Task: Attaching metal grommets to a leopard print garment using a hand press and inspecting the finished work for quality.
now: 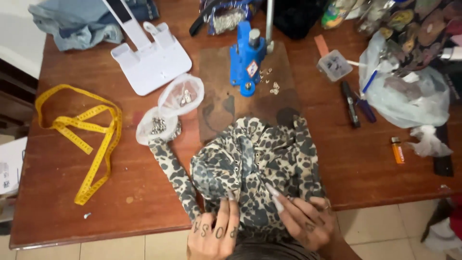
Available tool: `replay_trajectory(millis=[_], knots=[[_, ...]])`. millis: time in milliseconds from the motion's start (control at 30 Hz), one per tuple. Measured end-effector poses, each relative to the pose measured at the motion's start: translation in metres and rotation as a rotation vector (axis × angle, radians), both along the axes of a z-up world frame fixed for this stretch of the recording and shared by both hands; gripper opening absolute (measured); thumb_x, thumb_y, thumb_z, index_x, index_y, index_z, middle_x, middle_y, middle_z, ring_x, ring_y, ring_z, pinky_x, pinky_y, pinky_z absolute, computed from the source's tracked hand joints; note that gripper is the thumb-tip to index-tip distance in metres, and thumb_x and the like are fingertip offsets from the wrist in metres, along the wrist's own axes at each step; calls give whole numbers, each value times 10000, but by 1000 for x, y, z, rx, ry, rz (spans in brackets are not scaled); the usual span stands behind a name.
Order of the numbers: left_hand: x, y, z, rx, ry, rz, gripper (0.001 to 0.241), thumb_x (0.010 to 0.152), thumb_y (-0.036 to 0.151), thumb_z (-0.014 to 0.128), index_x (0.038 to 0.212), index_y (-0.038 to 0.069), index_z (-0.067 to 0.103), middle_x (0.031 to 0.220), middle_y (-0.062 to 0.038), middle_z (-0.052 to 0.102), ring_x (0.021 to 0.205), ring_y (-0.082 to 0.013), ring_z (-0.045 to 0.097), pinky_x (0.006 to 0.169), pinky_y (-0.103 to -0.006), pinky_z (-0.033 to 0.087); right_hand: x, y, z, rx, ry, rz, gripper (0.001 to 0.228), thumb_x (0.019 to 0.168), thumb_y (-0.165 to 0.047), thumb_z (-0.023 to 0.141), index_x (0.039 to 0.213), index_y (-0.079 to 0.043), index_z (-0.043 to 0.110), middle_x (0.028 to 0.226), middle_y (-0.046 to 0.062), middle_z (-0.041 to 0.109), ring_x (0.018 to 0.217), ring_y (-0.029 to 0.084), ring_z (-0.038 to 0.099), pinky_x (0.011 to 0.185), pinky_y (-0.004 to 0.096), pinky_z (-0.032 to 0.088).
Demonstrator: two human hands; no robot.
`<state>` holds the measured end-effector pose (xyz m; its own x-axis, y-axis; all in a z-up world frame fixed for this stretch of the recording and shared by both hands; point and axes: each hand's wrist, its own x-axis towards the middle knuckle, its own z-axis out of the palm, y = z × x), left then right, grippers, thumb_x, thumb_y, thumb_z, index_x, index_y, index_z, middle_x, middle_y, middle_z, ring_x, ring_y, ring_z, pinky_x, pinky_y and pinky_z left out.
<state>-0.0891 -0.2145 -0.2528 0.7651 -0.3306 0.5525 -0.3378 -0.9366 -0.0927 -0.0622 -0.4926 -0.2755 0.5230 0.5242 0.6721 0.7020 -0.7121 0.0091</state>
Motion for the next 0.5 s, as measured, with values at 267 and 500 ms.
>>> replay_trajectory(millis=[267, 500], knots=[[-14, -2, -16, 32, 75, 81, 493, 1174, 551, 871, 1357, 95, 900, 1327, -65, 837, 789, -269, 630, 701, -462, 596, -4, -11, -35, -92, 89, 0, 125, 1165, -262, 865, 1249, -174, 834, 1318, 39, 935, 1106, 203, 839, 856, 434, 609], [-12, 20, -1, -110, 84, 154, 554, 1051, 692, 932, 1292, 193, 942, 1345, 16, 860, 1173, -293, 768, 1227, -660, 589, 20, -35, -4, 6, 172, 38, 1035, 945, -1082, 785, 1409, -158, 841, 1411, 15, 892, 1164, 250, 795, 1058, 550, 581]])
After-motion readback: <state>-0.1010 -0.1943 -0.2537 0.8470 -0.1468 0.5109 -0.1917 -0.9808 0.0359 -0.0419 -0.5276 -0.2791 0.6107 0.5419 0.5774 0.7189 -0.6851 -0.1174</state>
